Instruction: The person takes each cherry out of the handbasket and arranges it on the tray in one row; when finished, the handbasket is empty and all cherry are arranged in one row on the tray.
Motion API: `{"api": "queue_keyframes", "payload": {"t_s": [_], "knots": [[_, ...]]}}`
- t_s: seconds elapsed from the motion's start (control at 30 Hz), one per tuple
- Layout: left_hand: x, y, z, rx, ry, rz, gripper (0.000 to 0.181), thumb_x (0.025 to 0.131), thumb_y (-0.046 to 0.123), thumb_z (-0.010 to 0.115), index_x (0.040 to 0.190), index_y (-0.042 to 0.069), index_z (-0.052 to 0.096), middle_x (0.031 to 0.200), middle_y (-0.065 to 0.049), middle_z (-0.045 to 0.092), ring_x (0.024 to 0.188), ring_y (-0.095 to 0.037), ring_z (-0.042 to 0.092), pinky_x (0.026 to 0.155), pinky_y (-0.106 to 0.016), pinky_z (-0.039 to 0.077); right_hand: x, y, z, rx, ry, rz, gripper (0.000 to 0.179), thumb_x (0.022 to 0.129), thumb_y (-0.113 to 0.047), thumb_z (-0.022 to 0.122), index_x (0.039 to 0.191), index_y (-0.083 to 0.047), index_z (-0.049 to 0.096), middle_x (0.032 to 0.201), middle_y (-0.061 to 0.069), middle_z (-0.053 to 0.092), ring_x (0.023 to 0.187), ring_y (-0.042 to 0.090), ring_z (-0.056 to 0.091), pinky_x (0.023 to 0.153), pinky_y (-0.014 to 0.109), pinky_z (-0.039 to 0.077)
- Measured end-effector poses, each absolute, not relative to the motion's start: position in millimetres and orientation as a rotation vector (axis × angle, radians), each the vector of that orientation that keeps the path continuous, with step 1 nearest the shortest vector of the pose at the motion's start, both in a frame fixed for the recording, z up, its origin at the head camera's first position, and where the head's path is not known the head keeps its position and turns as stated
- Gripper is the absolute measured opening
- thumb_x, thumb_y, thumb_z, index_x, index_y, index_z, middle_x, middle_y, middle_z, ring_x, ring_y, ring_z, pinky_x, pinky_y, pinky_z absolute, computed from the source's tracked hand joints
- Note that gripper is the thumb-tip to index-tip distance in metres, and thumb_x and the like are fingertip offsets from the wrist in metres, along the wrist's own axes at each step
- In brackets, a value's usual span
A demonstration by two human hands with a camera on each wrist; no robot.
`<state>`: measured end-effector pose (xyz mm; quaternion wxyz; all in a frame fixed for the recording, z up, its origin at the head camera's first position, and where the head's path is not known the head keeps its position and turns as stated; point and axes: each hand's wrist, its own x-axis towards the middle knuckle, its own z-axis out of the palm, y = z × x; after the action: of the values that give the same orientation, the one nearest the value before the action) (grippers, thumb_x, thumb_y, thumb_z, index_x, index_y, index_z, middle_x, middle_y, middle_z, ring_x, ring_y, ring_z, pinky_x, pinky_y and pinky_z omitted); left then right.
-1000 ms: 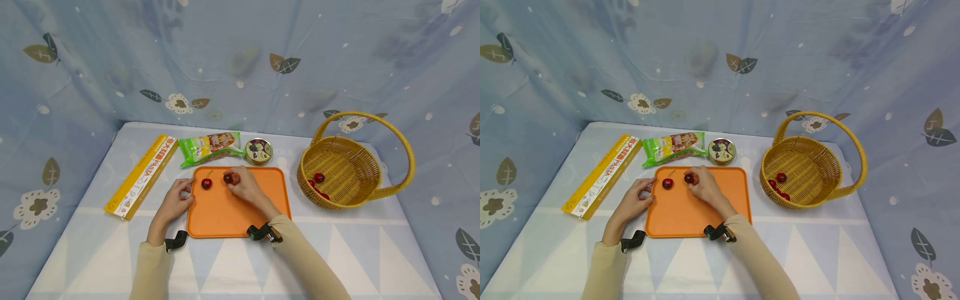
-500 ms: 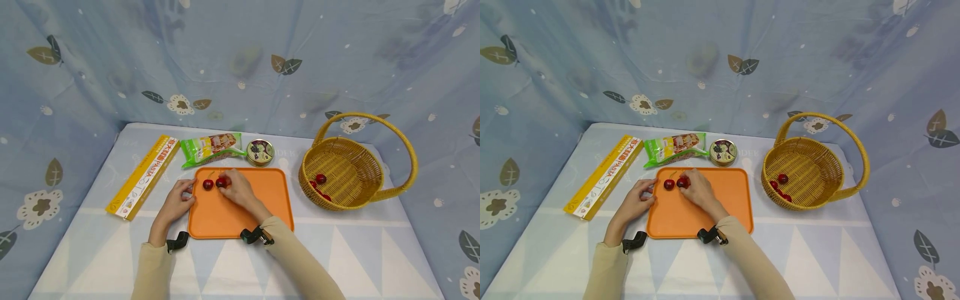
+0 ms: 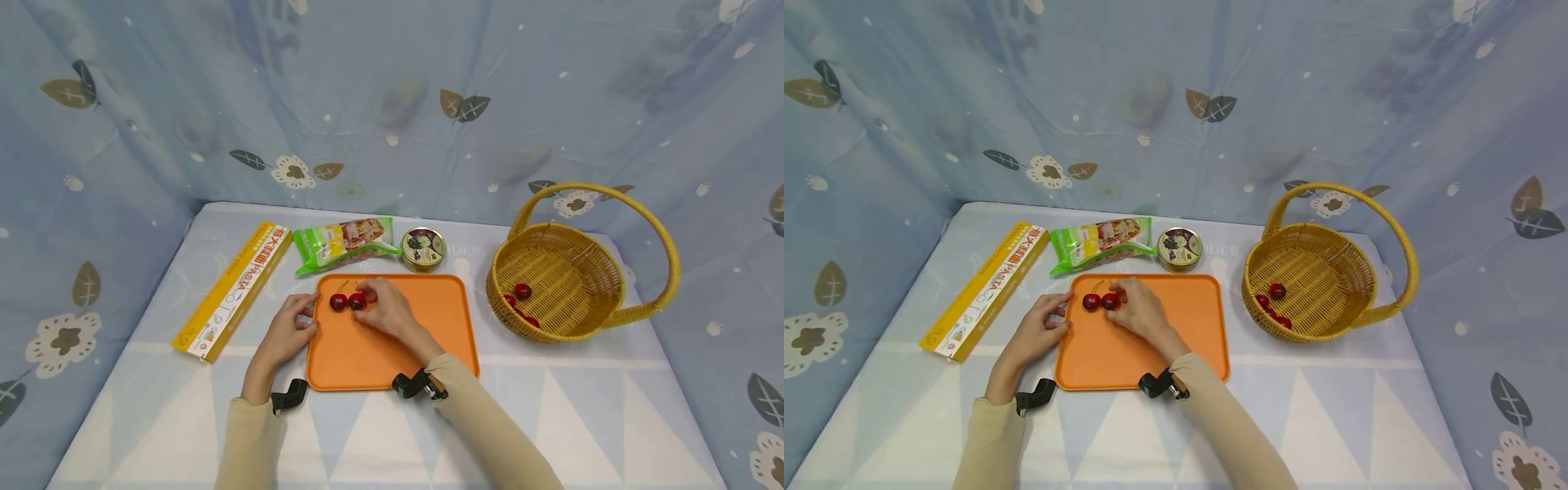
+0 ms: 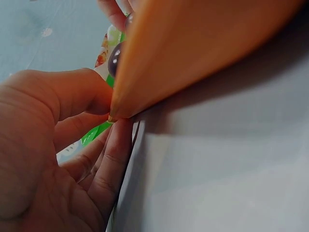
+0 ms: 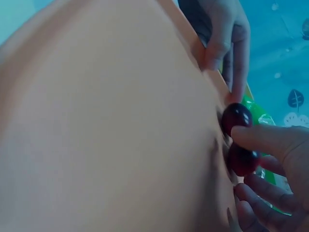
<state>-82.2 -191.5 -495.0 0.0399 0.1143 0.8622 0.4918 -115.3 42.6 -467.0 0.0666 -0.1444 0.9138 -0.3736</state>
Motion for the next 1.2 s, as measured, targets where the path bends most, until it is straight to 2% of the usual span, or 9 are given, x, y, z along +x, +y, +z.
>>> {"api": "queue_keyframes", "payload": {"t_s": [0.1,0.27,0.43,0.57,0.77,0.9,1.2], "knots": [[-83,-193,-494,0.360,2.648,1.499,0.057,0.086,-0.006,0.065,0.141,-0.004,0.051,0.132,-0.020,0.048,0.103,-0.031,0.057,0.078,-0.022,0.053,-116,50,-461,-0.392,2.695,-1.191,0.048,0.079,-0.025,0.084,0.120,-0.008,0.066,0.111,0.006,0.065,0.100,0.019,0.062,0.086,0.033,0.051],[-84,-195,-493,0.354,2.656,1.496,0.057,0.086,-0.006,0.065,0.141,-0.004,0.050,0.132,-0.021,0.048,0.102,-0.030,0.057,0.078,-0.022,0.053,-119,77,-444,-0.341,2.652,-1.357,0.040,0.085,-0.020,0.078,0.119,-0.001,0.066,0.116,0.014,0.065,0.104,0.027,0.065,0.090,0.039,0.052],[-86,-197,-492,0.370,2.659,1.481,0.057,0.086,-0.006,0.064,0.141,-0.005,0.050,0.132,-0.021,0.048,0.102,-0.031,0.056,0.079,-0.026,0.054,-120,132,-421,-0.349,2.696,-1.481,0.035,0.088,-0.010,0.072,0.119,0.007,0.064,0.117,0.024,0.065,0.102,0.035,0.066,0.086,0.045,0.054],[-86,-198,-492,0.369,2.662,1.480,0.057,0.086,-0.006,0.064,0.142,-0.004,0.049,0.132,-0.021,0.048,0.102,-0.030,0.056,0.080,-0.028,0.054,-117,185,-401,-0.289,2.790,-1.458,0.032,0.090,-0.009,0.069,0.118,0.005,0.065,0.114,0.025,0.066,0.101,0.036,0.065,0.083,0.047,0.054],[-83,-198,-493,0.372,2.666,1.489,0.057,0.086,-0.007,0.064,0.141,-0.005,0.050,0.131,-0.022,0.048,0.101,-0.030,0.055,0.077,-0.021,0.052,-117,259,-385,-0.184,2.860,-1.246,0.031,0.096,-0.013,0.063,0.120,0.006,0.064,0.115,0.024,0.065,0.104,0.039,0.062,0.083,0.048,0.053],[-82,-195,-493,0.362,2.655,1.498,0.057,0.086,-0.006,0.064,0.141,-0.004,0.050,0.131,-0.021,0.048,0.102,-0.030,0.056,0.078,-0.022,0.052,-119,300,-386,-0.169,2.803,-1.037,0.032,0.098,-0.012,0.059,0.122,0.009,0.062,0.118,0.027,0.062,0.107,0.043,0.061,0.084,0.050,0.054],[-82,-192,-495,0.367,2.641,1.514,0.057,0.086,-0.008,0.063,0.141,-0.005,0.050,0.131,-0.022,0.048,0.102,-0.031,0.056,0.078,-0.024,0.053,-129,338,-394,-0.259,2.650,-0.823,0.031,0.094,-0.005,0.063,0.121,0.010,0.064,0.114,0.026,0.065,0.109,0.041,0.058,0.093,0.056,0.047]]}}
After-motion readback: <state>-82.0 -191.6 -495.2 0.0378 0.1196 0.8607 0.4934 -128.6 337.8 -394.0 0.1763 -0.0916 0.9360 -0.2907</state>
